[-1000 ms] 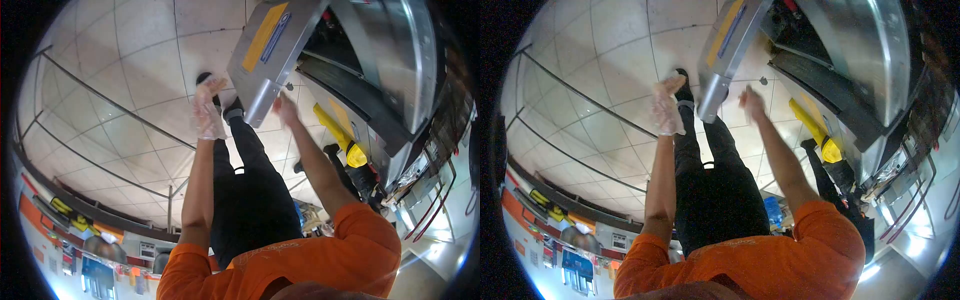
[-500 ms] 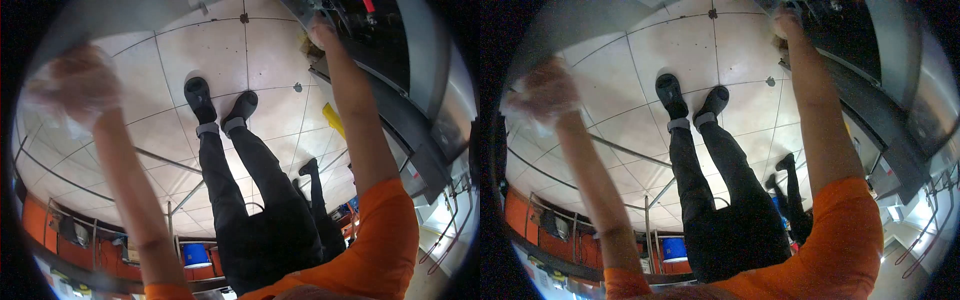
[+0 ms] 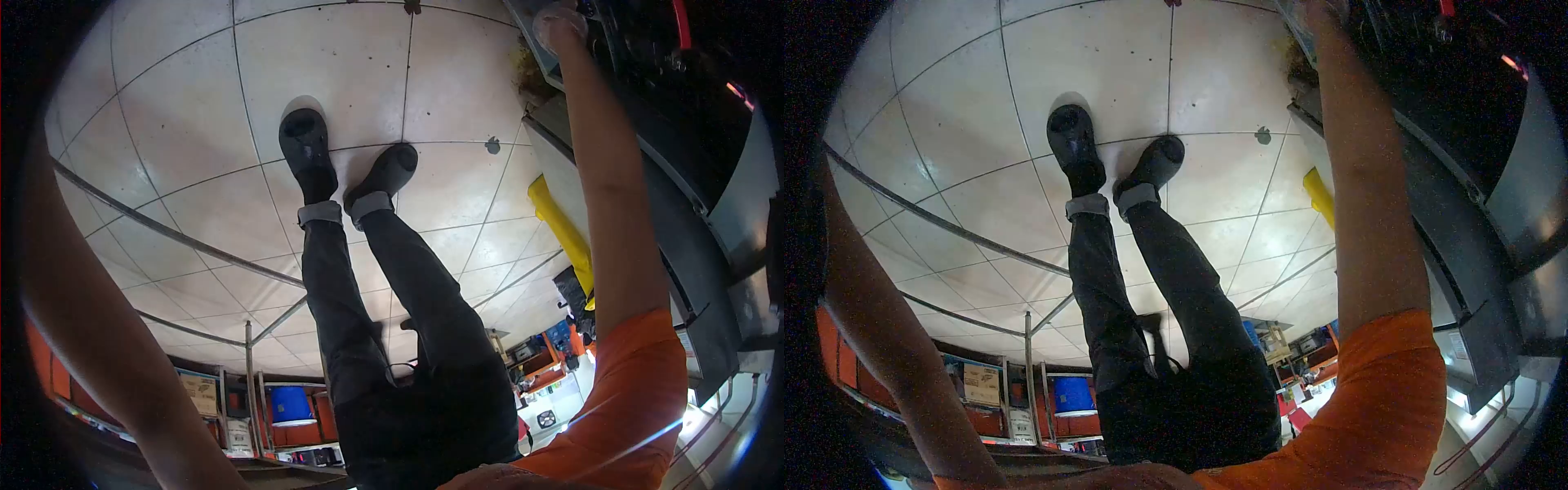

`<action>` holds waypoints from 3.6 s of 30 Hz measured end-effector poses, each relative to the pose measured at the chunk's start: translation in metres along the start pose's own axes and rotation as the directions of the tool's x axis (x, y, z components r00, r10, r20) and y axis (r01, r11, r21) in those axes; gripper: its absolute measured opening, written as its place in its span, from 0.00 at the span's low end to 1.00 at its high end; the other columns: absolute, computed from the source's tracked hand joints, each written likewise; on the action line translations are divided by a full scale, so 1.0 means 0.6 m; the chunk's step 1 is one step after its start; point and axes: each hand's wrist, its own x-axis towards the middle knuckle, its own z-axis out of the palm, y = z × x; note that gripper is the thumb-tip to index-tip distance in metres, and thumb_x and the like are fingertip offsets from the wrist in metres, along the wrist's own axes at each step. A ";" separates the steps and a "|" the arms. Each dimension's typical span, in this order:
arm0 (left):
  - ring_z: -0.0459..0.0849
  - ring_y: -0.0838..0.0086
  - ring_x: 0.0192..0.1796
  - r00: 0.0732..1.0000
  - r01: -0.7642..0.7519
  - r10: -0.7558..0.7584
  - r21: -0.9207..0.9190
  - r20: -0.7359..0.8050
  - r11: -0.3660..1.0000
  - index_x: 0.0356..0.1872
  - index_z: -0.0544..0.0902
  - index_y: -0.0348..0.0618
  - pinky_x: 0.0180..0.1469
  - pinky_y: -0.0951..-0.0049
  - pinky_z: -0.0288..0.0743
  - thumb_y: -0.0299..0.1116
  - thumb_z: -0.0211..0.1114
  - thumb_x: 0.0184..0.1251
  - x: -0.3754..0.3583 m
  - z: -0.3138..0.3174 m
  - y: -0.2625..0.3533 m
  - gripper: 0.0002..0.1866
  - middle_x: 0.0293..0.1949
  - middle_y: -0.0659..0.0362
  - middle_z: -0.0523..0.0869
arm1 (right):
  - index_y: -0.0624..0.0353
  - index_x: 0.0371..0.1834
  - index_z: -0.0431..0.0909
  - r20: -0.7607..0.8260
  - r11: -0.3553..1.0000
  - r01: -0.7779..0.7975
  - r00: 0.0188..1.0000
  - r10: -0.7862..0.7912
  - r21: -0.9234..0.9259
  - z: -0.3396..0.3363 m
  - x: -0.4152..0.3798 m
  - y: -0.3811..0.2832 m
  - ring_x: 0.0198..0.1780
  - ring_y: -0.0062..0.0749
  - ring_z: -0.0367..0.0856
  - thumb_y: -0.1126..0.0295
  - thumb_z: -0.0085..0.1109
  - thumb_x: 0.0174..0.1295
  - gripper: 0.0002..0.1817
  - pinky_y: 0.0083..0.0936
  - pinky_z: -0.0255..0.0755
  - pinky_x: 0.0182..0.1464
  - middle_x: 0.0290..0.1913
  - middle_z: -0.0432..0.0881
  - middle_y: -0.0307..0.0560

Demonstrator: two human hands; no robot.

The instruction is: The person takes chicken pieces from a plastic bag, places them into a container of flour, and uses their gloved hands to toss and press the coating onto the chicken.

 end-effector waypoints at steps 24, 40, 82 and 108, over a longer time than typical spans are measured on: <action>0.80 0.57 0.41 0.419 0.158 -0.312 0.270 0.853 0.950 0.64 0.65 0.39 0.42 0.59 0.74 0.40 0.48 0.68 -0.310 -0.336 0.220 0.26 0.36 0.52 0.79 | 0.57 0.34 0.71 -0.215 0.114 0.329 0.806 -0.551 0.937 -0.347 -0.914 -0.109 0.40 0.51 0.80 0.62 0.48 0.59 0.10 0.43 0.70 0.42 0.35 0.80 0.60; 0.79 0.60 0.48 0.412 0.708 -0.372 -0.034 0.832 0.706 0.46 0.80 0.49 0.50 0.61 0.71 0.44 0.45 0.69 -0.102 -0.315 -0.087 0.17 0.45 0.53 0.82 | 0.60 0.49 0.75 -0.201 -0.347 0.072 0.913 -0.355 0.935 -0.528 -0.746 0.034 0.35 0.19 0.75 0.61 0.53 0.65 0.16 0.18 0.70 0.41 0.35 0.78 0.42; 0.78 0.81 0.34 0.470 0.862 -0.568 -0.490 0.676 0.130 0.51 0.78 0.39 0.39 0.78 0.73 0.43 0.55 0.69 1.454 -0.012 -0.894 0.19 0.35 0.60 0.83 | 0.62 0.35 0.69 0.175 -0.969 0.079 0.984 0.038 -0.233 -2.117 0.709 0.310 0.38 0.36 0.73 0.64 0.44 0.65 0.11 0.34 0.72 0.39 0.32 0.73 0.48; 0.75 0.61 0.51 0.542 0.192 0.198 -0.350 0.817 0.917 0.40 0.76 0.44 0.54 0.65 0.65 0.34 0.61 0.50 1.583 0.574 -0.539 0.14 0.43 0.54 0.78 | 0.60 0.61 0.67 0.021 -0.913 0.108 0.994 0.109 -0.394 -2.023 0.593 0.183 0.62 0.46 0.68 0.49 0.47 0.63 0.30 0.44 0.59 0.65 0.62 0.70 0.54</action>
